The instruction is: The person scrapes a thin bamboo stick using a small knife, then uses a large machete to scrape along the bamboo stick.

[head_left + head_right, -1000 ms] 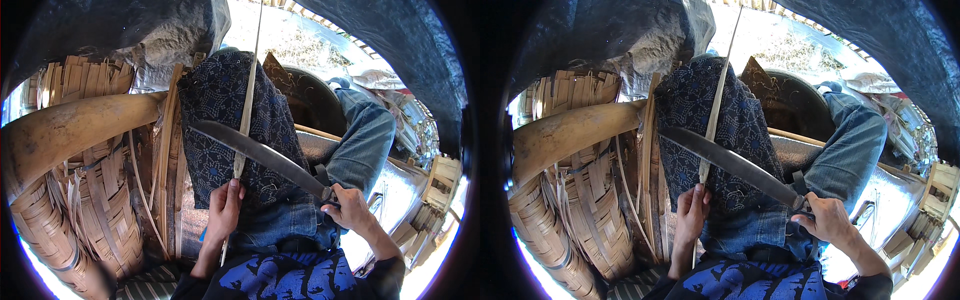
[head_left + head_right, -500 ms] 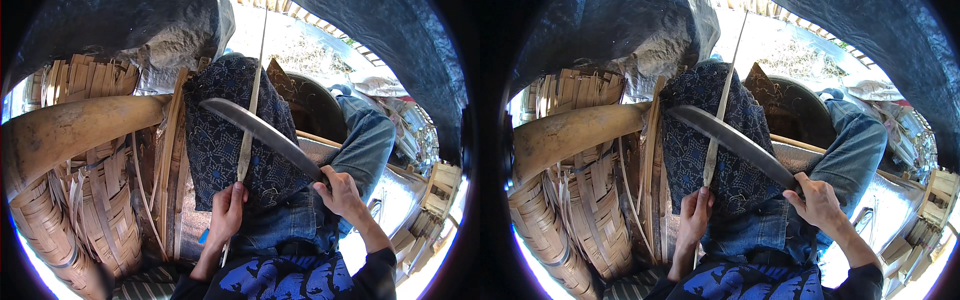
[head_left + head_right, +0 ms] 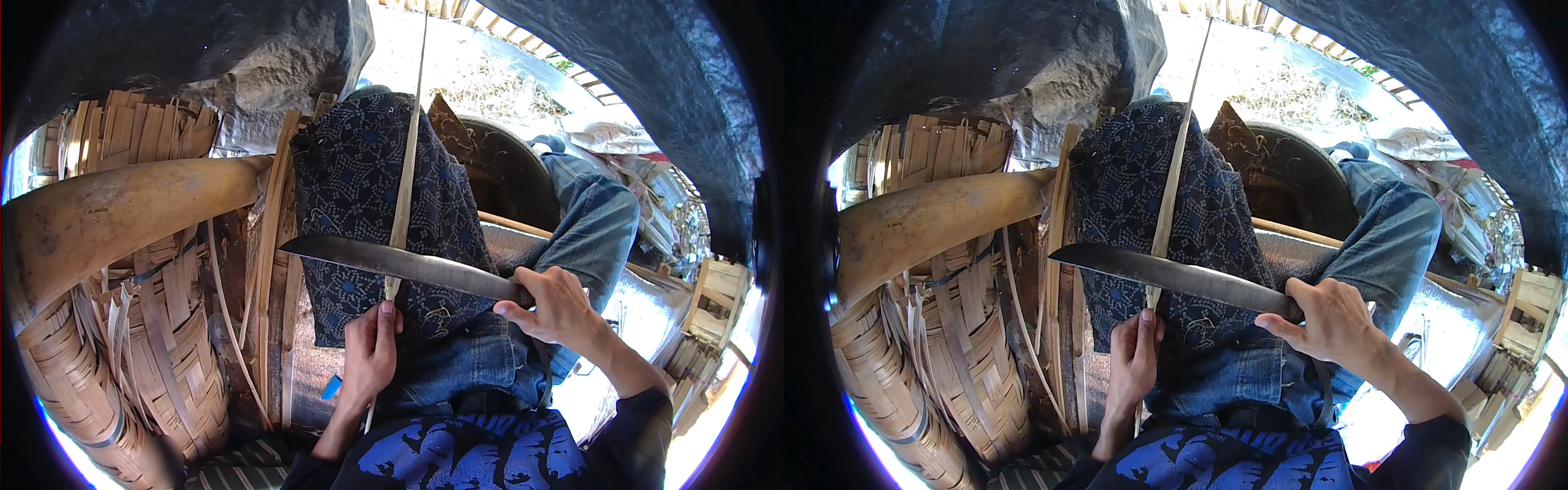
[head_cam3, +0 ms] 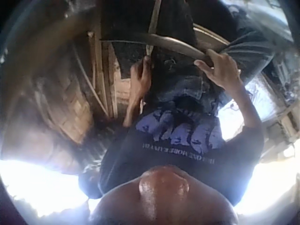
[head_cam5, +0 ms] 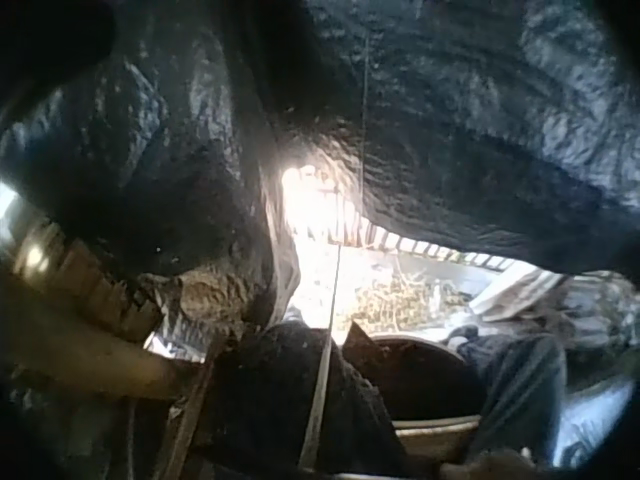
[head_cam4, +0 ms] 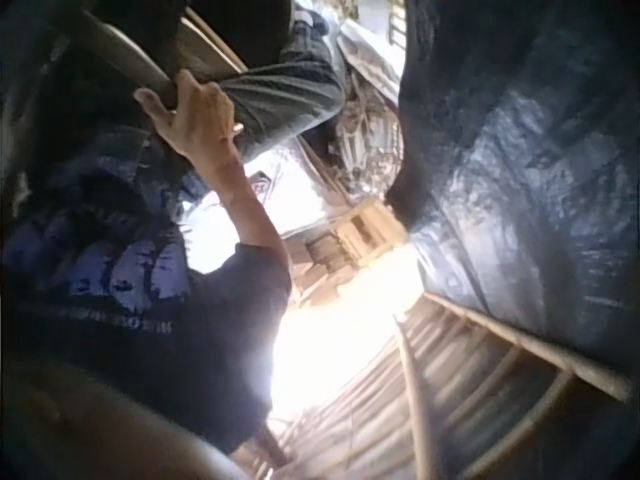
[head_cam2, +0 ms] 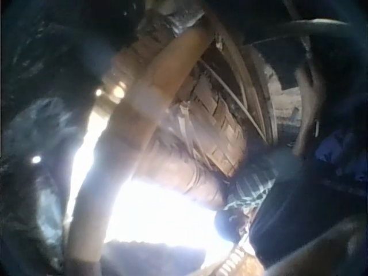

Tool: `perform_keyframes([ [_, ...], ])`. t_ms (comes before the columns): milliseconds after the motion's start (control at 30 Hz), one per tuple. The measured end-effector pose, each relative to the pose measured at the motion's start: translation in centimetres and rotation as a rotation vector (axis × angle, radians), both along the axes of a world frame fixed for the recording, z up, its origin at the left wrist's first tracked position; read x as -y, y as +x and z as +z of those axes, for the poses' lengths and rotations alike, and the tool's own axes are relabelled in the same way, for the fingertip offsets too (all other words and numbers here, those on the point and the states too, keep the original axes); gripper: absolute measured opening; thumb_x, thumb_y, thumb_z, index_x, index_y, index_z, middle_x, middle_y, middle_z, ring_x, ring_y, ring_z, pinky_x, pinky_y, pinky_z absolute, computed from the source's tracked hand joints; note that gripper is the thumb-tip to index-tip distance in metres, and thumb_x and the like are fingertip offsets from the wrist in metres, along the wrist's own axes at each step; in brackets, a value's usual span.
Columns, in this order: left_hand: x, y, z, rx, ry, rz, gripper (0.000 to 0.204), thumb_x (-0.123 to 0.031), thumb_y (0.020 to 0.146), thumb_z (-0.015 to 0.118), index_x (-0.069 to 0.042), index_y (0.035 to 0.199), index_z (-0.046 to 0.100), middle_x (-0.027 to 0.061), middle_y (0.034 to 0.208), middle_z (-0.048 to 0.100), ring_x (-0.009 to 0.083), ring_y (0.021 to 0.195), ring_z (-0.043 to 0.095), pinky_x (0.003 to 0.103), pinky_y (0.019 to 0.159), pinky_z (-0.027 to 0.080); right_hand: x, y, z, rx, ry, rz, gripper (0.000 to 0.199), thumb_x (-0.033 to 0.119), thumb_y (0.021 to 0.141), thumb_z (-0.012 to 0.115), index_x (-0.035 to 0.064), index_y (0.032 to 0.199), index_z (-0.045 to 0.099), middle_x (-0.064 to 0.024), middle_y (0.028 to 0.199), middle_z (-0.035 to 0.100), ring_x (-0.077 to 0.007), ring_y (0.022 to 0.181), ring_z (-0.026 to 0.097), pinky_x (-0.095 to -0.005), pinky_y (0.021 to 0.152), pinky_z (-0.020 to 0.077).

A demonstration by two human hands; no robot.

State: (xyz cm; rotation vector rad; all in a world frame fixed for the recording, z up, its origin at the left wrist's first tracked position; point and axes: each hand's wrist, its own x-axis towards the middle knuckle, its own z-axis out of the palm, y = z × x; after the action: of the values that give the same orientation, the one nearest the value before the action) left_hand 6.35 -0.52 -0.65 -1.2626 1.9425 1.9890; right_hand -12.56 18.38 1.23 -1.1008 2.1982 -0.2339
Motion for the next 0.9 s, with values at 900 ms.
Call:
perform_keyframes([
  [900,0.3,0.8,1.3,0.088,0.229,0.102,0.040,-0.023,0.103,0.039,-0.004,0.070,0.050,-0.0072,0.054,0.034,0.0022,0.052,0.029,0.025,0.047,0.022,2.5,-0.7,-0.8,0.252,-0.220,-0.167,0.052,0.048,0.094,0.051,0.0027,0.071,0.057,-0.0089,0.047,0.053,-0.0180,0.035,0.051,-0.0326,0.037,0.0423],
])
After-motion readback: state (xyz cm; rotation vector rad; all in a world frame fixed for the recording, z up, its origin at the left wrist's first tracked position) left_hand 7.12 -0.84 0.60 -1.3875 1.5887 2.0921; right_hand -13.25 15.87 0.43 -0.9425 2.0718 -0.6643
